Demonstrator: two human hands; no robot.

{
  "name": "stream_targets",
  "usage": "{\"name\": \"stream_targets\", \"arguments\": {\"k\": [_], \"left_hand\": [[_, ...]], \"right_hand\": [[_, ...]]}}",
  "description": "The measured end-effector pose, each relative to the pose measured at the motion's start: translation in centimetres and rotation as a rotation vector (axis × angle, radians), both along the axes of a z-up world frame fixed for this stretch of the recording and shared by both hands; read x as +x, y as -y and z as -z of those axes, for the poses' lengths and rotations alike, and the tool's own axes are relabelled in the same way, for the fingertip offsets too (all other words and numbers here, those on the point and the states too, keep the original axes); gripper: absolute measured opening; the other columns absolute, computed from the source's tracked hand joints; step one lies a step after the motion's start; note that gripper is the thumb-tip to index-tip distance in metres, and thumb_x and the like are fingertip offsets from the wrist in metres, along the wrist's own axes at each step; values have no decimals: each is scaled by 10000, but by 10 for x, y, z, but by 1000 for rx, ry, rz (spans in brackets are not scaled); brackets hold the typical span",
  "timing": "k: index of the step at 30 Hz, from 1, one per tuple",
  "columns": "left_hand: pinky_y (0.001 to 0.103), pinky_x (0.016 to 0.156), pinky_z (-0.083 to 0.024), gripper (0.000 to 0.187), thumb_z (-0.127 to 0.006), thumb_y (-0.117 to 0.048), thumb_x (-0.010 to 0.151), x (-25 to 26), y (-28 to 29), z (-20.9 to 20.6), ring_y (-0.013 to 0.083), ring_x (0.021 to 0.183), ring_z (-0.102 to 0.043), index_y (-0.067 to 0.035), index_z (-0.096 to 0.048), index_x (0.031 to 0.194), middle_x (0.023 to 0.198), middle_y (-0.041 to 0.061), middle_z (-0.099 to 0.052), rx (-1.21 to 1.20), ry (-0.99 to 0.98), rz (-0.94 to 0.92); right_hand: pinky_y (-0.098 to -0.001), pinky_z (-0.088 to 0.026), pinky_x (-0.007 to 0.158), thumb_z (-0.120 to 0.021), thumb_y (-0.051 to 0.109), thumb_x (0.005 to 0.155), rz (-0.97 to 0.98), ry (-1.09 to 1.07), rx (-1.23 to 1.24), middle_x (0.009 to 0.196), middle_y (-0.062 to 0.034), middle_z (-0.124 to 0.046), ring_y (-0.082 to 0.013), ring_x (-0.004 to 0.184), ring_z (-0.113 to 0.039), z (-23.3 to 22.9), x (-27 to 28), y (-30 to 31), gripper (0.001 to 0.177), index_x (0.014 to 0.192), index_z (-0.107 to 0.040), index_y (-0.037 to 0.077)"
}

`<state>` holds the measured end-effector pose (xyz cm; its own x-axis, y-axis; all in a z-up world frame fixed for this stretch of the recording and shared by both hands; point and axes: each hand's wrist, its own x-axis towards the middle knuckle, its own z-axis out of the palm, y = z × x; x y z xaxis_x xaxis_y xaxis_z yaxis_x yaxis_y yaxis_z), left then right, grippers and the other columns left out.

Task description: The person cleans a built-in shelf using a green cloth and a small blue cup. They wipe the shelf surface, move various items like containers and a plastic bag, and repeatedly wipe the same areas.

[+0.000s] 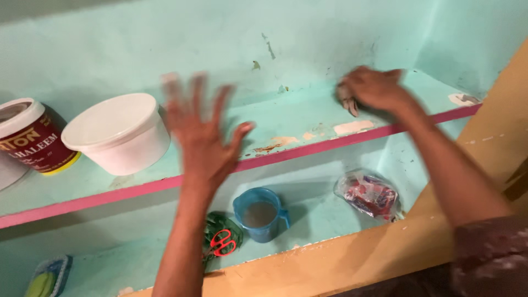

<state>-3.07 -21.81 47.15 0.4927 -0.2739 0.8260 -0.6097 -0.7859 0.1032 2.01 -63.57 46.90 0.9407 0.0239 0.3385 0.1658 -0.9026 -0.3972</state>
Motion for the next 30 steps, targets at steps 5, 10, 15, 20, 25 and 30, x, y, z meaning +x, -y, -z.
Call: {"name": "stream_targets", "arguments": {"k": [5,10,15,20,25,30], "left_hand": [[788,1145,-19,531,-500,-513,1063,10,50,-9,397,1576,-20,-316,-472,1555,1715,110,-161,147,-53,25],[789,1167,-24,541,-453,-493,1095,18,50,5,366,1594,-44,-308,-429,1603,1726,93,-165,133,5,-37],[798,1139,-45,555,-363,-494,1112,26,48,11,366,1587,-44,-257,-412,1611,1716,109,-183,207,-27,-81],[804,1122,-48,562,-303,-488,1105,24,46,9,367,1576,-6,-235,-396,1597,1708,119,-181,208,-136,-53],[798,1125,-26,564,-284,-476,1088,18,47,0,368,1575,28,-231,-378,1588,1700,125,-168,135,-282,8],[799,1117,-6,576,-255,-497,1083,13,49,-5,373,1566,38,-221,-392,1570,1698,136,-164,120,-314,23]], "right_hand": [[-578,-333,1069,-354,527,1010,483,-206,-211,1504,-77,-511,-371,1321,-502,-5,-15,87,530,1380,-638,274],[-496,-458,1010,-453,375,948,-73,38,-426,1272,-133,-688,-379,1171,-601,-1,-8,-12,424,1199,-711,152],[-509,-455,1058,-386,407,1117,-124,32,-488,1187,-211,-689,-404,1181,-600,13,11,-151,476,1097,-690,41],[-677,-183,1208,-266,415,1053,-3,-39,-593,1567,15,-476,-314,1441,-438,7,-4,-57,542,1519,-458,215],[-705,-246,1155,-266,466,1020,399,-228,-528,1508,5,-544,-314,1382,-494,4,-14,77,562,1440,-567,242],[-509,-541,990,-483,371,1032,504,-83,-748,1120,-163,-784,-367,1220,-635,-10,3,121,452,1026,-800,49]]}}
